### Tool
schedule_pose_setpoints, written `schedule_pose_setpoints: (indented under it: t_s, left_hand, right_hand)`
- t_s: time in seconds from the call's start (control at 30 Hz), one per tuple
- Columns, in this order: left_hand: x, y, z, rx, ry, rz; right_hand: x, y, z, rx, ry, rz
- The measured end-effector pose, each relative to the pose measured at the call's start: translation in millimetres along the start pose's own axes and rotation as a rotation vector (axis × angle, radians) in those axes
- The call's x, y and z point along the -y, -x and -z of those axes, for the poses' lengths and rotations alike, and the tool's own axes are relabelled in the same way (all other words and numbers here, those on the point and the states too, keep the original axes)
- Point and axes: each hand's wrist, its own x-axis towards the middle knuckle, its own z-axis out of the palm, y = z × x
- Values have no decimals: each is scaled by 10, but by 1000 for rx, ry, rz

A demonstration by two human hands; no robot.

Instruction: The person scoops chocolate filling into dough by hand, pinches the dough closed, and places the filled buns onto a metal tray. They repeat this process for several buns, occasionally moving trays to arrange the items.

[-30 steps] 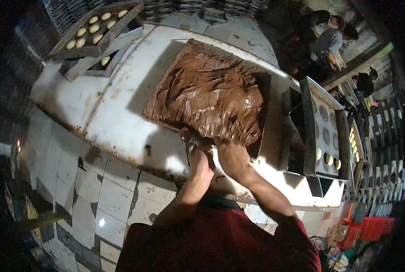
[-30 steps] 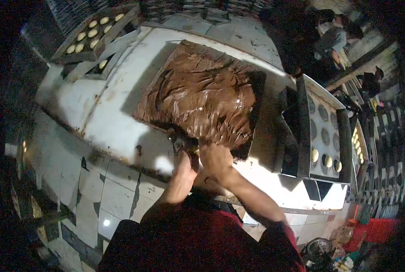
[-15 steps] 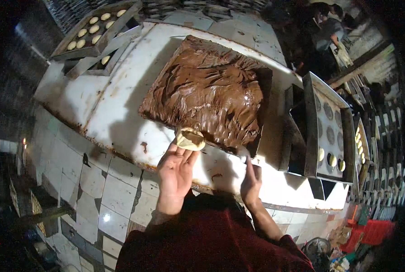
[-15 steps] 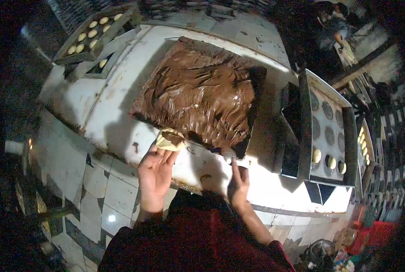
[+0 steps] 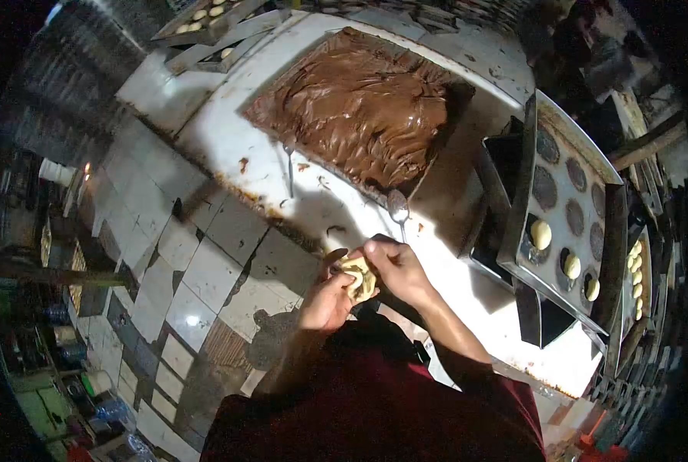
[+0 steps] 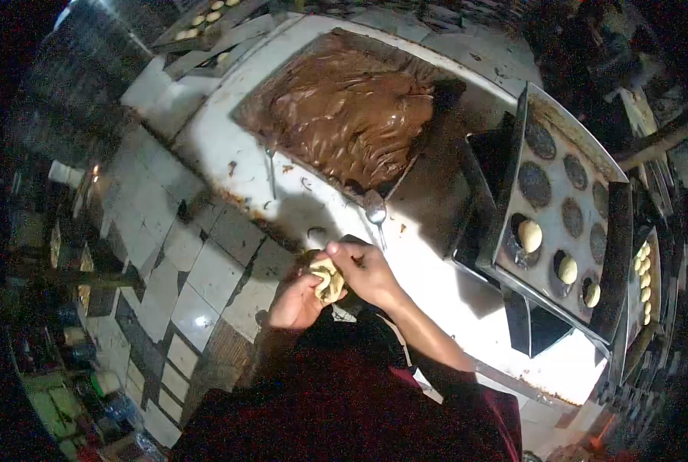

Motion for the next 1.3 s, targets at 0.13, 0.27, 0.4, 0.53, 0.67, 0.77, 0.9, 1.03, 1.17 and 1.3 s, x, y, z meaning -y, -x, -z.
schedule_pose_setpoints:
  t_s: [0.13, 0.27, 0.4, 0.53, 0.67, 0.77, 0.9, 1.03, 1.17, 1.3]
  left_hand:
    - [185, 213, 410, -77, 34, -59]
    - [245, 677, -21, -31, -77, -203]
    - [380, 1112, 82, 33, -500, -360]
    - [532, 1443, 207, 38, -329, -322]
    - [747, 1634, 223, -39, -131, -148]
    - [1018, 1853, 93, 176, -375, -336]
    - [1333, 2118, -116, 415, -702, -474]
    - [1789, 2200, -528, 199, -326, -398]
    - [2510, 2406, -737, 295, -352, -190]
    - [3134, 2538, -987, 687, -892, -698]
  right_hand:
    - [-224, 307, -191, -65, 725, 990]
    - [-531, 702, -334, -146, 872, 829]
    - [-425, 1079, -473, -24, 349, 509]
    - [-607, 1544, -785, -140, 283, 439]
    - [-844, 2030, -1081, -455, 771, 844]
    - [-791, 2352, -855, -461, 545, 540]
    - [-848, 2785, -570, -263, -97, 362]
    - [-1026, 3345, -539, -555, 590, 770]
    - [-1269, 3942, -88, -756, 580, 744]
    - [-1438, 4613, 458, -394, -279, 521]
